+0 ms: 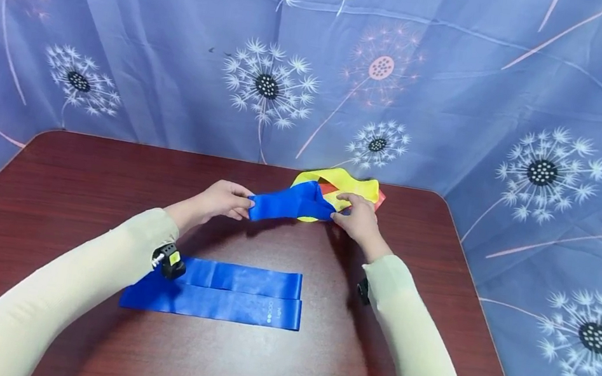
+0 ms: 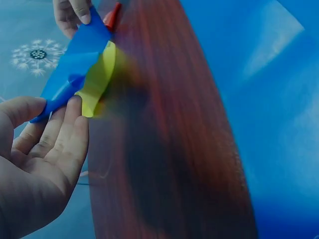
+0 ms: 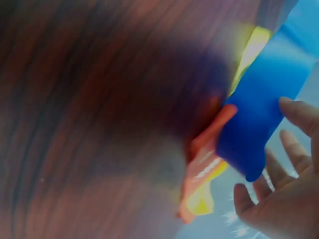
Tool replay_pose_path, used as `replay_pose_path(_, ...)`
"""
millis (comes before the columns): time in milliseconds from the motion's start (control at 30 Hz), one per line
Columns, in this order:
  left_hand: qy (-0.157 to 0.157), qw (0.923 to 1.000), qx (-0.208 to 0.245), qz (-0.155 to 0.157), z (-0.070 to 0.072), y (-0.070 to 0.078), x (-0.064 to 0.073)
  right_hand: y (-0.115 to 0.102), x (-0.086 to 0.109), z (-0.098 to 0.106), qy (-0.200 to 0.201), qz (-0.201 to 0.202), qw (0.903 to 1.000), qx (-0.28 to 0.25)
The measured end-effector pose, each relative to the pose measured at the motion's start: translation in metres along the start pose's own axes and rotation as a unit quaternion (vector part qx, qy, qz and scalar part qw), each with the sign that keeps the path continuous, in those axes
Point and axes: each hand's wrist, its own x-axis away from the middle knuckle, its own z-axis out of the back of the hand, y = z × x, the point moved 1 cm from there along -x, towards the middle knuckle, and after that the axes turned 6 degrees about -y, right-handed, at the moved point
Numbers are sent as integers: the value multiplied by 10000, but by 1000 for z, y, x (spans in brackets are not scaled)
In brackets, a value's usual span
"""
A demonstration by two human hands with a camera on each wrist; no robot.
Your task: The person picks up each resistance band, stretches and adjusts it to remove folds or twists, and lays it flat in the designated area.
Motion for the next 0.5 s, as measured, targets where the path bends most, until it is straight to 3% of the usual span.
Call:
replay_pose_path(200,47,9990,-440,-52,-2,-6,2,1,-7,-4,-287,-5,9987,-419)
replay_pose_path(500,192,9938,-1050,-304,4,-8,0,-12,-8,-9,53,353,9992,178)
